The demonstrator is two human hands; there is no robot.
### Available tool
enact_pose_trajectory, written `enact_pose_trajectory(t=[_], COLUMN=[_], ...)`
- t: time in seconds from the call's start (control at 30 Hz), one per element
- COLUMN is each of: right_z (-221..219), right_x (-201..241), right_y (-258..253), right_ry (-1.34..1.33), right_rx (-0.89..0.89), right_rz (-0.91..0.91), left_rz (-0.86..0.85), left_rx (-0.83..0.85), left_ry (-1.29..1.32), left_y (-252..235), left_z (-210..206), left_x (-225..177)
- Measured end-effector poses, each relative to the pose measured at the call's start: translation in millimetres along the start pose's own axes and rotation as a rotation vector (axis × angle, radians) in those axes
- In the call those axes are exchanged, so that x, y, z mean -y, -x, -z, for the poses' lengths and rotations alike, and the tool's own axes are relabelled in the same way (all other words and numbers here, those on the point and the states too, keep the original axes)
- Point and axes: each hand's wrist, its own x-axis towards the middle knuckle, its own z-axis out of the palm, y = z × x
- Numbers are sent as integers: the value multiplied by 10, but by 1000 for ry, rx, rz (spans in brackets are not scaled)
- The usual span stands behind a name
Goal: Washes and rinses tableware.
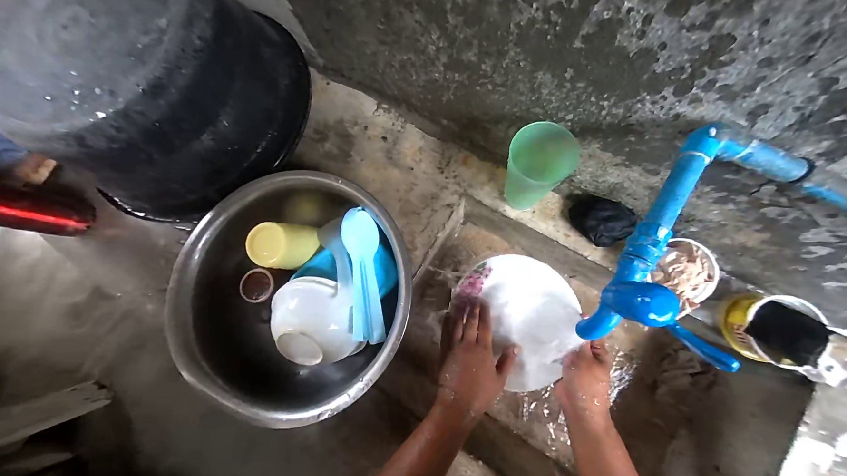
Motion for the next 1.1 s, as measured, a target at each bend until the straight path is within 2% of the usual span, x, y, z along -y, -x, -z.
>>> enact_pose_trajectory(t=[0.3, 0.47, 0.77, 0.83, 0.87, 0.9, 0.97, 1.03, 1.1], right_z=[38, 90, 217, 231, 236, 236, 247, 299, 311], right_x=[-34, -31, -155, -155, -142, -115, -46, 9, 72], right_y=[14, 2, 32, 9, -2, -6, -6, 2, 23], right_ry=[-21, 26, -5, -1, 4, 5, 8, 22, 29], right_rx=[9, -33, -42, -64, -70, -66, -38, -3, -16], right_rz=[-34, -76, -89, -88, -79, -69, -27, 16, 18], left_rz=[99, 90, 28, -90, -131, -127, -11, 103, 135], left_rx=[-52, 66, 235, 124, -10, -154, -321, -318, -211], left_ry=[84, -12, 17, 87, 146, 220, 380, 575, 673], left_y=[-91, -38, 6, 85, 116, 115, 14, -159, -296], left_z=[108, 188, 105, -51, -152, -207, -127, 7, 85], left_x=[9, -47, 18, 75, 122, 174, 250, 327, 374])
